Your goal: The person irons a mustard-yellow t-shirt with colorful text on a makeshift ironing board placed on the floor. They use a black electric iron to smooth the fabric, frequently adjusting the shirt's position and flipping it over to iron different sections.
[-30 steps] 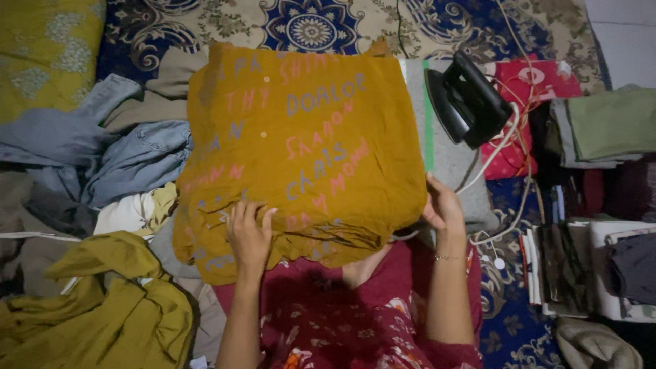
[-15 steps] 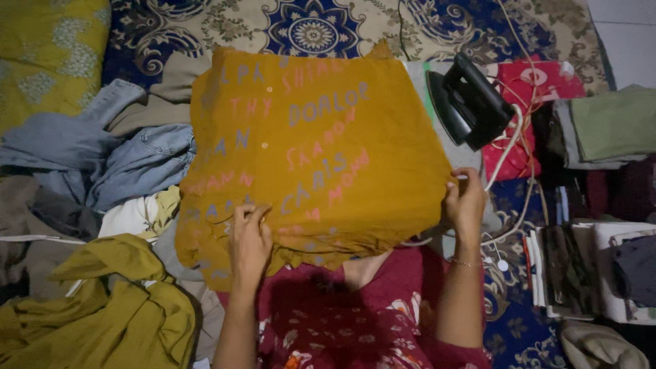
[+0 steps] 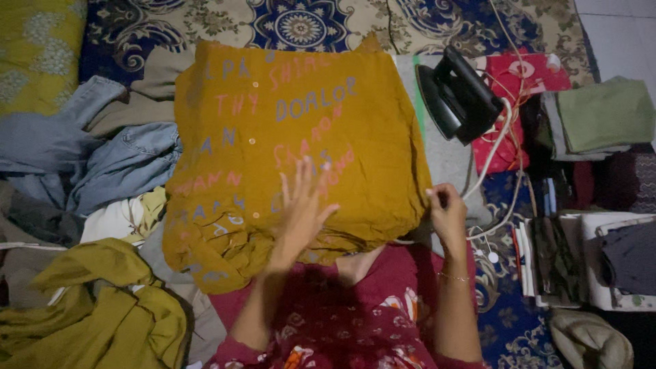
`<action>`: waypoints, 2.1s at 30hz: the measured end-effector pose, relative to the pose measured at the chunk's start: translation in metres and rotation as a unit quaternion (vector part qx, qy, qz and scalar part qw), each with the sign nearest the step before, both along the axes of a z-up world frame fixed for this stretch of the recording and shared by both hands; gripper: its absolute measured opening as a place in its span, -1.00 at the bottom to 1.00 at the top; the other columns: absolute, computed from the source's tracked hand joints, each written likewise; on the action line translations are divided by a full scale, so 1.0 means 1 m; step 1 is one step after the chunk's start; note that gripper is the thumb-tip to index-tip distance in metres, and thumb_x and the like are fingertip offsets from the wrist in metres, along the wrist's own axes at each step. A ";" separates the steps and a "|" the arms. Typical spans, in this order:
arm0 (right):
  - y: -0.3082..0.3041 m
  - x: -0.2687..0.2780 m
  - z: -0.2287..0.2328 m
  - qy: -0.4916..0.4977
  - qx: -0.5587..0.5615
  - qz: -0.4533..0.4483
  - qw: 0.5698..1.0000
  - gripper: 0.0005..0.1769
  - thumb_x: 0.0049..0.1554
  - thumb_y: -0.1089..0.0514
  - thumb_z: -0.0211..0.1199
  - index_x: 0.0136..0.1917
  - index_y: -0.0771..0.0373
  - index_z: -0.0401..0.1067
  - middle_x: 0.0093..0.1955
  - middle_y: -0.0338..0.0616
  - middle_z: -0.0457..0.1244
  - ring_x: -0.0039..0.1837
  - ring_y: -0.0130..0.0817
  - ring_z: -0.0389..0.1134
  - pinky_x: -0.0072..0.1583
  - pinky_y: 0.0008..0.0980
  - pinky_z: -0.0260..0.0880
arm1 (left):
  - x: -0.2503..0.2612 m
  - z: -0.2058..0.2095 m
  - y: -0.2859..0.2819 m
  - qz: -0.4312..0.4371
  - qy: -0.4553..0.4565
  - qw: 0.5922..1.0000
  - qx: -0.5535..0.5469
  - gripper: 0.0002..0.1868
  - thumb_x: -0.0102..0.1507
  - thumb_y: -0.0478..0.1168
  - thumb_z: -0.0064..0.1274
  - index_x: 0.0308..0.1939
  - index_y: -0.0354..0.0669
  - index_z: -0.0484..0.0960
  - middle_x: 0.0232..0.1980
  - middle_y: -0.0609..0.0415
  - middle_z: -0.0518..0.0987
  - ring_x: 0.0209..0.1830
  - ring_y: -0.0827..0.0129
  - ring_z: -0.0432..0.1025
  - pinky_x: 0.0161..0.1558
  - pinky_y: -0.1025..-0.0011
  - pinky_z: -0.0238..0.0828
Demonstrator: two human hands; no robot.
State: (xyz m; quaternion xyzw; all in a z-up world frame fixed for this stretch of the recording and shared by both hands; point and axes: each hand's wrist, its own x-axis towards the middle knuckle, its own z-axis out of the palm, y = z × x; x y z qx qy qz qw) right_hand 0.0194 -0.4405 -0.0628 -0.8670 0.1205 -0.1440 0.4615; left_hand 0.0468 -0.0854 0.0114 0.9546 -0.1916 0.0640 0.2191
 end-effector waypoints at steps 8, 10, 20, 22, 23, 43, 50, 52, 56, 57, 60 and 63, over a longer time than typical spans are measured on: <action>-0.008 -0.015 -0.004 -0.063 0.102 0.061 0.991 -0.83 0.45 0.12 0.19 0.11 0.28 0.35 -0.08 -0.36 0.20 -0.06 -0.64 0.17 -0.04 -0.60 0.24 | -0.008 -0.038 -0.027 -0.050 0.021 0.992 0.116 0.01 0.19 0.44 -0.09 0.62 0.18 -0.01 0.68 -0.13 -0.17 0.68 0.00 -0.29 0.51 -0.27 -0.46; -0.011 -0.026 0.018 0.053 0.144 0.051 0.987 -0.80 0.27 0.14 0.21 0.12 0.24 0.34 -0.14 -0.33 0.31 -0.19 -0.62 0.24 -0.19 -0.57 0.23 | -0.010 -0.038 -0.025 -0.054 0.022 0.992 0.112 0.03 0.19 0.47 -0.08 0.61 0.17 0.00 0.68 -0.15 -0.17 0.68 0.00 -0.28 0.52 -0.28 -0.46; -0.054 -0.052 0.085 0.417 -0.313 -0.018 0.853 -0.54 -0.02 -0.19 0.44 0.04 0.11 0.65 -0.02 0.07 0.45 0.08 0.08 0.50 0.12 0.01 0.45 | 0.004 -0.021 -0.058 -0.031 0.119 0.981 0.150 -0.07 0.30 0.49 -0.08 0.52 -0.03 0.19 0.66 -0.38 -0.11 0.70 -0.20 -0.32 0.56 -0.22 -0.50; -0.054 -0.030 0.111 0.308 -0.326 -0.073 0.891 -0.53 0.14 -0.21 0.36 0.08 0.21 0.55 -0.06 0.11 0.43 0.02 0.17 0.45 0.05 0.09 0.41 | 0.004 -0.026 -0.088 -0.073 0.016 0.991 0.108 -0.10 0.30 0.41 -0.04 0.54 -0.02 0.22 0.67 -0.24 -0.02 0.69 -0.11 -0.26 0.56 -0.22 -0.45; -0.051 -0.021 0.123 0.215 -0.343 -0.089 0.910 -0.56 0.21 -0.16 0.37 0.09 0.25 0.54 -0.05 0.18 0.40 0.03 0.20 0.43 0.06 0.08 0.39 | 0.002 -0.030 -0.105 -0.092 -0.037 0.991 0.089 -0.11 0.30 0.37 -0.01 0.55 -0.02 0.23 0.68 -0.17 0.02 0.69 -0.07 -0.23 0.56 -0.22 -0.43; -0.043 0.242 0.154 -0.164 -0.449 -0.026 0.878 -0.50 0.08 -0.02 0.57 0.13 0.33 0.50 -0.07 0.26 0.36 -0.04 0.29 0.38 -0.08 0.09 0.34 | 0.015 0.021 0.056 0.219 -0.013 0.934 -0.283 -0.69 0.33 -0.19 0.07 0.13 -0.17 0.62 0.13 -0.08 0.61 0.21 0.02 0.44 0.22 0.17 0.35; 0.098 0.194 0.225 -0.141 -0.340 0.131 0.920 -0.58 0.14 0.09 0.56 0.15 0.29 0.46 -0.08 0.26 0.36 -0.02 0.31 0.39 0.00 0.08 0.37 | 0.001 -0.025 0.076 0.342 -0.052 0.924 -0.165 -0.57 0.26 -0.16 0.17 0.15 -0.30 0.52 0.04 -0.24 0.53 0.09 -0.16 0.41 0.12 0.04 0.35; 0.145 0.184 0.222 -0.171 -0.299 0.204 0.916 -0.55 0.14 0.05 0.53 0.17 0.27 0.44 -0.07 0.25 0.36 -0.02 0.29 0.41 -0.03 0.06 0.39 | -0.001 -0.023 0.075 0.353 -0.020 0.920 -0.167 -0.56 0.24 -0.15 0.21 0.12 -0.29 0.51 0.02 -0.24 0.54 0.07 -0.15 0.42 0.09 0.05 0.35; 0.214 0.175 0.196 -0.082 -0.321 0.224 0.917 -0.45 0.07 -0.15 0.50 0.18 0.19 0.48 -0.21 0.28 0.35 -0.14 0.32 0.39 -0.14 0.14 0.37 | 0.001 -0.011 0.081 0.348 0.030 0.920 -0.177 -0.54 0.23 -0.11 0.21 0.11 -0.27 0.50 -0.01 -0.20 0.55 0.04 -0.12 0.43 0.04 0.05 0.36; 0.224 0.174 0.187 -0.090 -0.333 0.231 0.910 -0.46 0.08 -0.16 0.48 0.16 0.19 0.46 -0.22 0.26 0.35 -0.16 0.31 0.39 -0.16 0.14 0.37 | 0.001 -0.010 0.084 0.345 0.038 0.921 -0.178 -0.53 0.23 -0.10 0.20 0.12 -0.27 0.49 -0.02 -0.19 0.55 0.04 -0.12 0.44 0.03 0.05 0.36; 0.249 0.177 0.155 -0.096 -0.389 0.241 0.884 -0.45 0.13 -0.22 0.42 0.14 0.23 0.41 -0.25 0.21 0.35 -0.24 0.25 0.39 -0.22 0.10 0.38 | -0.001 -0.013 0.091 0.342 -0.031 0.923 -0.174 -0.71 0.37 -0.09 0.11 0.06 -0.16 0.53 0.01 -0.12 0.58 0.07 -0.06 0.46 0.07 0.09 0.38; 0.267 0.180 0.136 -0.059 -0.449 0.236 0.860 -0.41 0.19 -0.29 0.36 0.16 0.23 0.37 -0.30 0.19 0.34 -0.30 0.18 0.40 -0.25 0.05 0.39 | -0.004 -0.014 0.103 0.425 -0.064 0.902 -0.040 -0.61 0.28 -0.01 0.15 0.01 -0.21 0.51 -0.06 -0.17 0.56 -0.01 -0.08 0.44 0.04 0.08 0.36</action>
